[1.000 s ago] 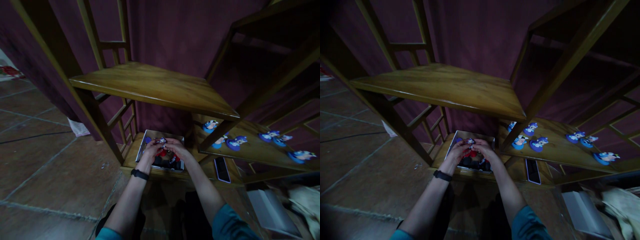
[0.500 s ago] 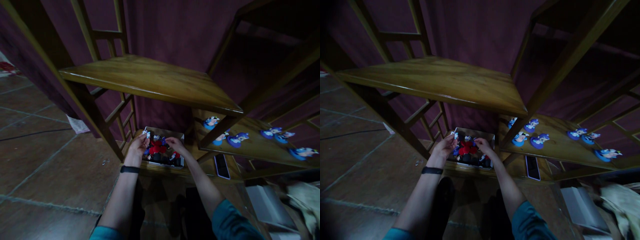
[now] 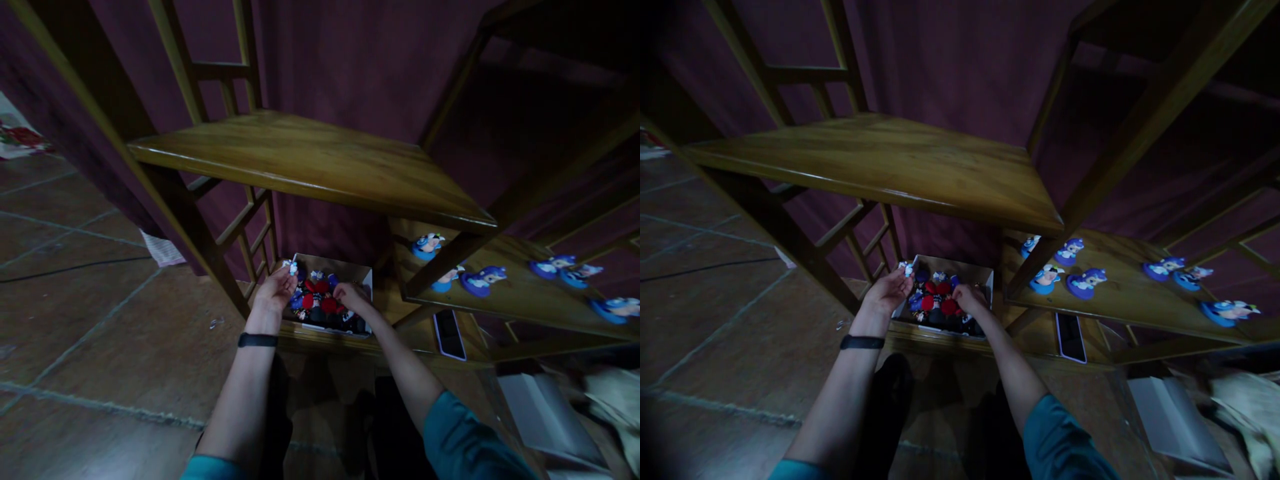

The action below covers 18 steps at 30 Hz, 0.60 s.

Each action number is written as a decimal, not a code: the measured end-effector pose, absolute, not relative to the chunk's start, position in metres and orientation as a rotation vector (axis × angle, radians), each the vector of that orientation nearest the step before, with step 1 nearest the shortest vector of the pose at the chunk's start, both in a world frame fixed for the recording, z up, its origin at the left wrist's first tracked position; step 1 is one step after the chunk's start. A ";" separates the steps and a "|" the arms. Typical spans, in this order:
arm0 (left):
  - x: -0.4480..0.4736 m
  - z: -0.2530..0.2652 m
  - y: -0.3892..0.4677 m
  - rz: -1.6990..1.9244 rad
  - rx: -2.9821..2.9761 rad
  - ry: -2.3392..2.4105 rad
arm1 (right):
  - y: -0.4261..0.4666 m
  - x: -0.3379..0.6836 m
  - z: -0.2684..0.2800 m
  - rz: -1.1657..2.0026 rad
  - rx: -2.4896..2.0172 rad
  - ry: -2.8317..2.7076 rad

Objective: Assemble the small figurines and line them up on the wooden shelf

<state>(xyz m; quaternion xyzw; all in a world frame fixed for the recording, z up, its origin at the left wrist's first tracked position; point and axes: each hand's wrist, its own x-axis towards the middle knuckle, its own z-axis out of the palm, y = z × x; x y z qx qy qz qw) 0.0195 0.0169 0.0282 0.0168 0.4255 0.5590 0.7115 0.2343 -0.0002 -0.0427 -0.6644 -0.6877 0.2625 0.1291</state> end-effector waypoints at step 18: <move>0.024 0.027 0.018 1.195 0.015 0.954 | 0.007 0.215 -0.055 0.769 -1.876 -2.051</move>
